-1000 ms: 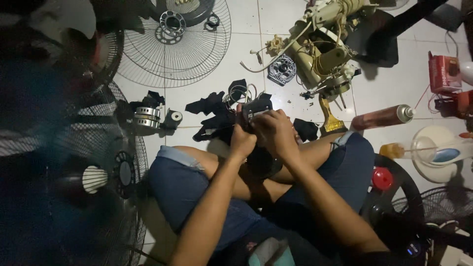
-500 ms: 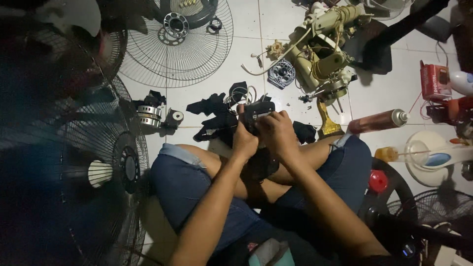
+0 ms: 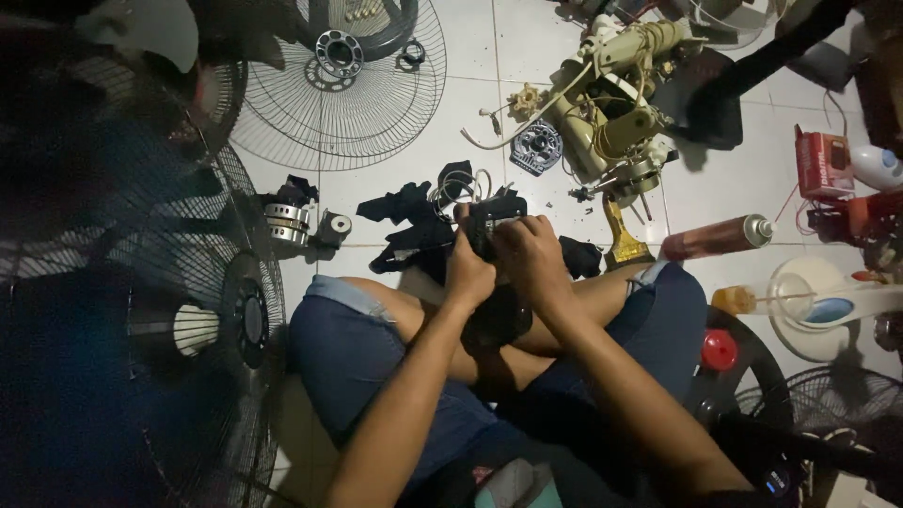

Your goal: Using a screwdriver to disassemble a fan component while sitting on the floor

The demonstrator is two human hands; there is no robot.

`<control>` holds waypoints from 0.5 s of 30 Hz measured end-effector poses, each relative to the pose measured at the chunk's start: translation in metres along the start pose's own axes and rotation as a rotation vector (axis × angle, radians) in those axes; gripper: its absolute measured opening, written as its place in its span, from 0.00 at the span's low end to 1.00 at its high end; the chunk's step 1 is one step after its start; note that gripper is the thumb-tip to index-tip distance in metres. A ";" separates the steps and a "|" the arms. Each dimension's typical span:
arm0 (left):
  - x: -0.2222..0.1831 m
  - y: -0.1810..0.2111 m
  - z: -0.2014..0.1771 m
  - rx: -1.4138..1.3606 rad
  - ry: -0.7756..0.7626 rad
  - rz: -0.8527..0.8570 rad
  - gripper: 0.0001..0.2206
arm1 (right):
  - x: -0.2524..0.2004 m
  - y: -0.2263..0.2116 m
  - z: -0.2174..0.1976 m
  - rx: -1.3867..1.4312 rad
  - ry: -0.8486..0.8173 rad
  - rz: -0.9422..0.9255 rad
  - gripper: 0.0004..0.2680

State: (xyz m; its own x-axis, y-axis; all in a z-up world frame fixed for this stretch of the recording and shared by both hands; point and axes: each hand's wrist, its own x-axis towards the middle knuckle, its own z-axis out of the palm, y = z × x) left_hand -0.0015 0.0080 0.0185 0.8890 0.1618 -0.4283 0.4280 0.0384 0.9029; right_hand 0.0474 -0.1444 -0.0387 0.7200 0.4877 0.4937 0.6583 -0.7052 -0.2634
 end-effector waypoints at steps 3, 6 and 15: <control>0.000 -0.003 0.002 0.042 -0.004 -0.020 0.33 | -0.007 0.009 0.009 0.011 0.067 0.047 0.06; 0.008 -0.006 0.003 0.026 0.015 -0.002 0.35 | -0.002 -0.002 0.001 0.077 0.048 0.053 0.05; 0.021 -0.025 0.010 0.011 0.044 -0.001 0.33 | -0.003 0.008 0.007 0.060 -0.013 0.112 0.06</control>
State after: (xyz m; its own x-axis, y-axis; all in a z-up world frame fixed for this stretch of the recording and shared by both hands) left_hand 0.0076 0.0006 -0.0134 0.8806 0.2054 -0.4271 0.4309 0.0280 0.9020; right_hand 0.0520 -0.1475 -0.0476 0.7922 0.4149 0.4475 0.5855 -0.7235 -0.3658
